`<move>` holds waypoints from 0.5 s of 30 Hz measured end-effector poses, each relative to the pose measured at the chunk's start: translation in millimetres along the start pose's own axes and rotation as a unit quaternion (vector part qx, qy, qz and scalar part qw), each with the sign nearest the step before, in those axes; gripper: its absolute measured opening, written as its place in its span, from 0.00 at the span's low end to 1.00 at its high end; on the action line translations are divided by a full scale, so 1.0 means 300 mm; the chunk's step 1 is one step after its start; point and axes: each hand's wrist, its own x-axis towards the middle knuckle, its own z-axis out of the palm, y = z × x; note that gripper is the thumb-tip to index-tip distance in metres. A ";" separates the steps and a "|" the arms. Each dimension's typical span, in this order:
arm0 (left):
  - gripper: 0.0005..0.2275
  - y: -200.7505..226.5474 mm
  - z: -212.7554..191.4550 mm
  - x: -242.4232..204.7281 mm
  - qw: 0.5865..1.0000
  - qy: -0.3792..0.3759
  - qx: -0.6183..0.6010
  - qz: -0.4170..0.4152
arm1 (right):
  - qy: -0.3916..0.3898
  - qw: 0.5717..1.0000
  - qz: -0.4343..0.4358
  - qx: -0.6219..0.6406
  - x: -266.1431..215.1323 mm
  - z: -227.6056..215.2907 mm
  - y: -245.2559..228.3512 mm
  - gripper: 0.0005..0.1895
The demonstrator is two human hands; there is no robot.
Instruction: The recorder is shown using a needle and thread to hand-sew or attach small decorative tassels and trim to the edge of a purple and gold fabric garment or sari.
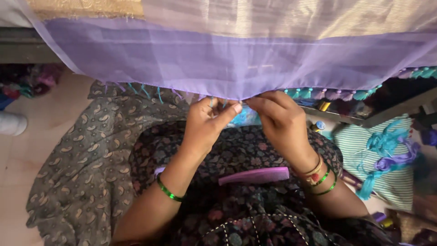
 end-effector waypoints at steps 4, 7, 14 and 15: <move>0.05 0.036 0.001 -0.012 0.999 -0.020 0.032 0.026 | 0.008 1.000 0.004 -0.006 -0.001 0.013 0.012 0.14; 0.06 0.049 0.007 -0.015 0.997 -0.015 0.060 0.036 | 0.013 1.000 0.011 -0.007 0.004 0.014 0.016 0.14; 0.05 0.045 0.003 -0.019 0.998 -0.018 0.046 0.031 | 0.006 1.000 -0.013 0.000 0.023 0.008 0.001 0.15; 0.05 0.046 0.004 -0.020 0.998 -0.016 0.052 0.041 | 0.009 1.000 -0.021 -0.002 0.030 0.004 -0.009 0.16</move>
